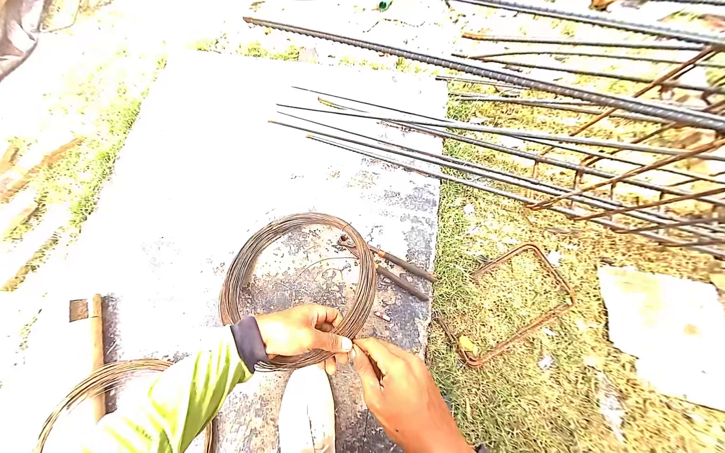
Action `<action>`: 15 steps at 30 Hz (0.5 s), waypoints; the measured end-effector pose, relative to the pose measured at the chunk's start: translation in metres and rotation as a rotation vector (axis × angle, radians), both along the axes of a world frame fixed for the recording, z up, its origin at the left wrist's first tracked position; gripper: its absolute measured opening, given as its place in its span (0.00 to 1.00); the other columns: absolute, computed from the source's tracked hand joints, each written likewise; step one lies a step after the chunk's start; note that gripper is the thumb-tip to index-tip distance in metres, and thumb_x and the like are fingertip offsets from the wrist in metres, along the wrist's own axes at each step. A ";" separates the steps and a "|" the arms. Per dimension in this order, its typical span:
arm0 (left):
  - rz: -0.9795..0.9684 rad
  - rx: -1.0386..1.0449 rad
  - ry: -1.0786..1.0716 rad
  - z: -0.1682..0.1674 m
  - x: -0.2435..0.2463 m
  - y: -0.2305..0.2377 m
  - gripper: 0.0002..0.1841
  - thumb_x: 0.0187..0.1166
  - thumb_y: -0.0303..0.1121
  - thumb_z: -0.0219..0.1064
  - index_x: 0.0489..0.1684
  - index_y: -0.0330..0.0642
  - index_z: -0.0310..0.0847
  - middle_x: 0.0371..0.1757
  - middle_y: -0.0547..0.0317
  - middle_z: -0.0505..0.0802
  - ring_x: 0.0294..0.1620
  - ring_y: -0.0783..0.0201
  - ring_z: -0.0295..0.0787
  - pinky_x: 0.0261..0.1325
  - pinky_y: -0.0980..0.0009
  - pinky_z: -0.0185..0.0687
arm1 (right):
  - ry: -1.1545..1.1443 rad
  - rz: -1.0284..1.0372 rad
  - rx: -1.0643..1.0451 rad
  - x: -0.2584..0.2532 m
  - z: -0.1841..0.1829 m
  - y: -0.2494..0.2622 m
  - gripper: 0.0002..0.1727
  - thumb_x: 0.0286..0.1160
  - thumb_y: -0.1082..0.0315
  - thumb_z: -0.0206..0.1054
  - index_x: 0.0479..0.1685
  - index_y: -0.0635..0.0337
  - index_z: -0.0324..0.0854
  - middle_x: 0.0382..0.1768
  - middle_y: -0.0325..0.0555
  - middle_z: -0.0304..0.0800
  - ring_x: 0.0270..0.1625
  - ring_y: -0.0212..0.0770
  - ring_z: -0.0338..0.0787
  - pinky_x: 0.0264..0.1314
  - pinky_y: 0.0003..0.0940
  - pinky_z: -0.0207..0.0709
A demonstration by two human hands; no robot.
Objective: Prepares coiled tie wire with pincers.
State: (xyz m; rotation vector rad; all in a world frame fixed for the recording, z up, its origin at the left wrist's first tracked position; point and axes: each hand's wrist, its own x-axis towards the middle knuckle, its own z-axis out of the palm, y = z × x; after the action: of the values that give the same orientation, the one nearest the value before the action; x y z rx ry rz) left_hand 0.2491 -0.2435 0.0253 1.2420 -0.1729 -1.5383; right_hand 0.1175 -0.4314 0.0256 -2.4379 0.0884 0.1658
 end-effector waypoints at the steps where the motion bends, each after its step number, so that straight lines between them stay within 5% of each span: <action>1: 0.031 0.022 -0.032 0.000 -0.002 -0.003 0.11 0.86 0.34 0.66 0.57 0.39 0.75 0.43 0.56 0.92 0.35 0.65 0.92 0.44 0.69 0.91 | -0.014 -0.034 -0.037 0.000 0.000 0.002 0.19 0.84 0.50 0.57 0.39 0.47 0.92 0.29 0.33 0.91 0.26 0.31 0.88 0.27 0.34 0.85; 4: 0.092 0.052 -0.122 0.001 -0.008 -0.009 0.11 0.85 0.36 0.67 0.55 0.38 0.78 0.40 0.58 0.91 0.32 0.67 0.90 0.40 0.71 0.90 | -0.091 -0.167 -0.048 -0.002 -0.005 0.007 0.17 0.79 0.51 0.62 0.31 0.48 0.91 0.22 0.30 0.86 0.20 0.26 0.82 0.21 0.28 0.79; 8: 0.081 0.088 -0.304 -0.002 -0.016 -0.014 0.13 0.86 0.40 0.66 0.54 0.38 0.81 0.38 0.59 0.93 0.31 0.68 0.90 0.40 0.71 0.89 | 0.063 -0.357 0.149 -0.005 0.005 0.003 0.13 0.72 0.50 0.72 0.38 0.48 0.91 0.29 0.27 0.91 0.26 0.23 0.88 0.27 0.23 0.85; 10: 0.049 0.154 -0.436 -0.002 -0.020 -0.017 0.15 0.87 0.43 0.65 0.55 0.40 0.82 0.39 0.61 0.94 0.31 0.69 0.90 0.41 0.70 0.90 | 0.288 -0.490 0.424 -0.005 0.018 0.000 0.09 0.74 0.58 0.73 0.43 0.52 0.91 0.30 0.33 0.95 0.23 0.29 0.91 0.24 0.28 0.87; 13: 0.031 0.228 -0.596 0.000 -0.028 -0.021 0.16 0.87 0.45 0.62 0.54 0.42 0.84 0.37 0.63 0.94 0.31 0.70 0.91 0.43 0.69 0.89 | 0.483 -0.874 1.010 -0.004 0.037 0.015 0.08 0.82 0.74 0.67 0.49 0.72 0.85 0.28 0.49 0.89 0.21 0.37 0.87 0.25 0.30 0.86; 15: 0.046 0.254 -0.682 0.000 -0.032 -0.024 0.17 0.86 0.46 0.61 0.53 0.42 0.85 0.35 0.63 0.93 0.31 0.69 0.91 0.43 0.67 0.89 | 0.499 -1.150 1.263 -0.002 0.048 0.034 0.08 0.85 0.76 0.61 0.52 0.74 0.79 0.27 0.48 0.85 0.23 0.35 0.86 0.28 0.27 0.86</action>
State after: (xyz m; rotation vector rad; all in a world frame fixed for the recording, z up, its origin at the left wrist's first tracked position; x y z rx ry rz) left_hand 0.2168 -0.2674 0.0248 1.9292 -0.3936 -1.0665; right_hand 0.1156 -0.3979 0.0732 -0.8091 1.1582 0.2003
